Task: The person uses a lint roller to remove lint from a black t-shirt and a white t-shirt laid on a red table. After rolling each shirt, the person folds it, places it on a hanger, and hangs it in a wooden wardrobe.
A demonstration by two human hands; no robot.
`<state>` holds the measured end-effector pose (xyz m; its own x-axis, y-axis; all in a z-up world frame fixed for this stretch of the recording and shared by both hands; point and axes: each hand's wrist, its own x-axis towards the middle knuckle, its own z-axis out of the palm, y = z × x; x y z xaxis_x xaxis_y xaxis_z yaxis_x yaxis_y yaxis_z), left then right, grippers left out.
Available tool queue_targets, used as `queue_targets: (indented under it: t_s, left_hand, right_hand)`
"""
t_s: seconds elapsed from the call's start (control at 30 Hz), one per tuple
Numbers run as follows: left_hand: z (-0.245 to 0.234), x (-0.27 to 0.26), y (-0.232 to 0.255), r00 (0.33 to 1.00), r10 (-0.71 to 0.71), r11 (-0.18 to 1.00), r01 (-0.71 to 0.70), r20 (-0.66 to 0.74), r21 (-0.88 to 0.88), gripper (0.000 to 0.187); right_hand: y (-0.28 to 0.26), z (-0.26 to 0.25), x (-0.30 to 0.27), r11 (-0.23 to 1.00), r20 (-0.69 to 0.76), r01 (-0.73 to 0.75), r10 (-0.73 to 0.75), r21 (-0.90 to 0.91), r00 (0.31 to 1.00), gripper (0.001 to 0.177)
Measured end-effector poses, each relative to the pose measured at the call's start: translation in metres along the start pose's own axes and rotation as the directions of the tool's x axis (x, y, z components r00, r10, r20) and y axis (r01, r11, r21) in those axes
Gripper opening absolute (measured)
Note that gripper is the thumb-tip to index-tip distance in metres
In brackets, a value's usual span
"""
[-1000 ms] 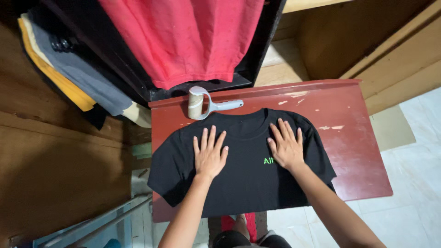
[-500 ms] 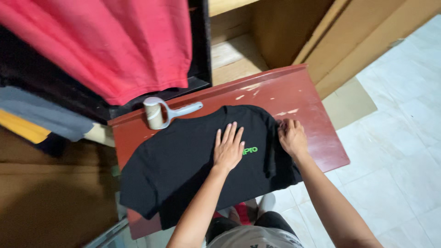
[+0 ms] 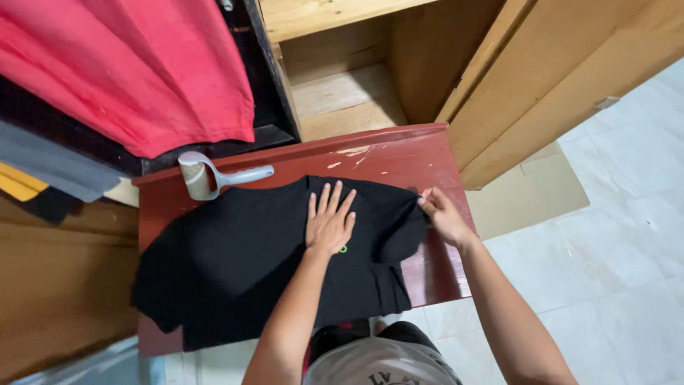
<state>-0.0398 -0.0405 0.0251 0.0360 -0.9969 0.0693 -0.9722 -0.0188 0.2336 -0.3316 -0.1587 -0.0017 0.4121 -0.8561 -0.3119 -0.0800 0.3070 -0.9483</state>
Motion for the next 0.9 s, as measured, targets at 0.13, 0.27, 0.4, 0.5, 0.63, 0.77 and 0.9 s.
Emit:
queue_targets:
  t_s: [0.13,0.27,0.4,0.5,0.63,0.77,0.9]
  left_hand:
    - [-0.002,0.0,0.004,0.999,-0.019,0.999,0.017,0.03,0.044,0.056]
    - [-0.002,0.0,0.006,0.999,-0.031,0.999,0.031,0.014,0.02,0.055]
    - [0.004,0.0,0.02,0.994,-0.098,0.993,0.101,-0.038,0.067,0.057]
    - [0.014,-0.005,0.044,0.987,-0.152,0.985,0.156,-0.062,0.072,0.057]
    - [0.027,-0.005,0.073,0.968,-0.228,0.973,0.229,-0.101,0.0,0.06]
    - [0.033,-0.005,0.072,0.971,-0.209,0.978,0.206,-0.116,-0.033,0.06]
    - [0.031,-0.015,0.054,0.979,-0.124,0.973,0.088,-0.163,-0.212,0.054]
  right_hand:
    - [-0.024,-0.025,0.013,0.987,0.105,0.06,-0.044,-0.151,0.994,0.023]
    - [-0.039,-0.048,0.026,0.894,0.269,0.26,-0.167,-0.366,0.949,0.04]
    - [-0.043,-0.054,0.027,0.602,0.161,0.314,-0.295,-0.734,0.942,0.04]
    - [-0.048,-0.042,0.012,0.396,0.119,0.343,-0.491,-0.852,0.863,0.036]
    - [-0.046,0.0,-0.035,0.259,0.075,0.335,-0.681,-0.906,0.729,0.047]
    - [-0.025,0.043,-0.087,0.143,0.275,0.412,-0.547,-0.9,0.791,0.053]
    - [-0.015,0.03,-0.096,0.05,0.222,0.271,-0.444,-0.961,0.868,0.056]
